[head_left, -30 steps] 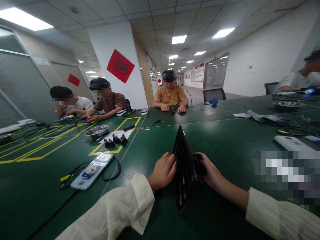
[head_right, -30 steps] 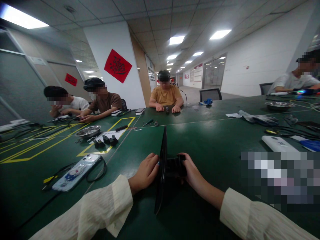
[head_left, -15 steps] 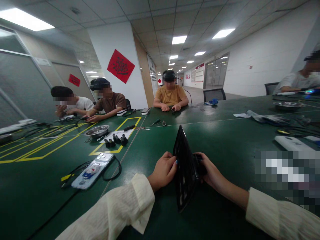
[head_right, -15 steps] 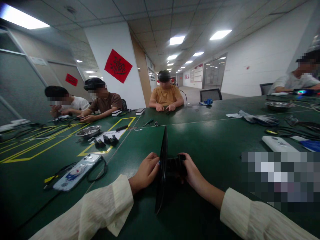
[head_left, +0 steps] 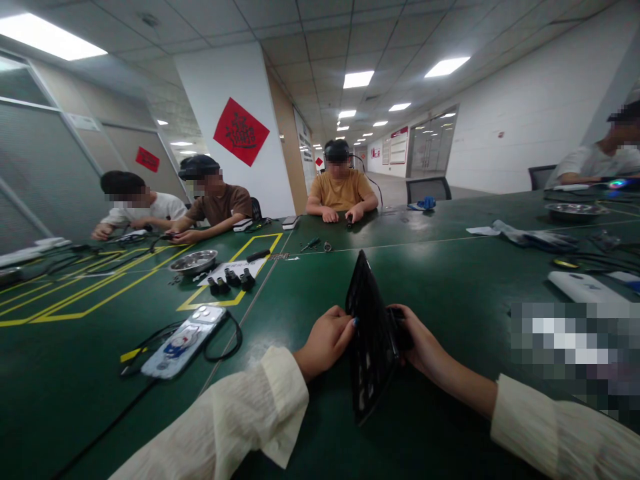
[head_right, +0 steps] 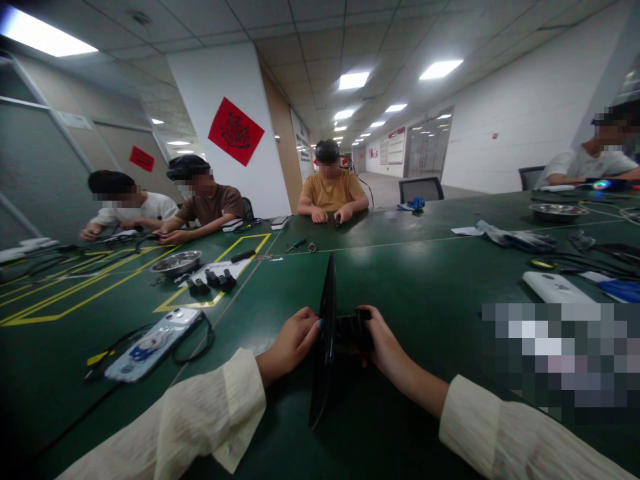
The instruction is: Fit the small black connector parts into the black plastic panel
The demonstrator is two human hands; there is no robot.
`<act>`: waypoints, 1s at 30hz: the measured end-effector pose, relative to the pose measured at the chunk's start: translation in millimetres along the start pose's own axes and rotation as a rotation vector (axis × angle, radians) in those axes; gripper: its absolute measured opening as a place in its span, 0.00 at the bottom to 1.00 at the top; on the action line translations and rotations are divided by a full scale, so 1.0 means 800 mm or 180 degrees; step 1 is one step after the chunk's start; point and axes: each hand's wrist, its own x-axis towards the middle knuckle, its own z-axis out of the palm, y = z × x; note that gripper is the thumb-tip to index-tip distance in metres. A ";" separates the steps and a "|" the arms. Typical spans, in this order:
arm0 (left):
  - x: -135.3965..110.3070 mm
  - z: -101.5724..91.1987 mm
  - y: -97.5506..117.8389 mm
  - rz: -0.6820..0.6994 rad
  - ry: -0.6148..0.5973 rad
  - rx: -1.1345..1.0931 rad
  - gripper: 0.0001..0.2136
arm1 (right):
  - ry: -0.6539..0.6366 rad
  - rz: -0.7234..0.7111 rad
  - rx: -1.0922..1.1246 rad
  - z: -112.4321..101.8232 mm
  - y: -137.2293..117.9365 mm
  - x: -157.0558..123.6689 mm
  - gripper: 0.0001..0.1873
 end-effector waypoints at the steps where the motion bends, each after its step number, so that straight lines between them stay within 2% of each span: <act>1: 0.000 0.001 -0.001 -0.0028 0.0021 0.0035 0.18 | -0.0001 0.0006 0.0004 -0.001 0.001 0.001 0.17; 15: -0.001 0.000 0.005 0.0051 0.0120 0.0349 0.12 | -0.0001 -0.0015 0.0018 -0.004 0.005 0.006 0.17; 30: -0.002 -0.001 0.005 0.0006 0.0088 0.0292 0.12 | -0.0063 -0.0010 -0.0034 -0.007 0.007 0.007 0.16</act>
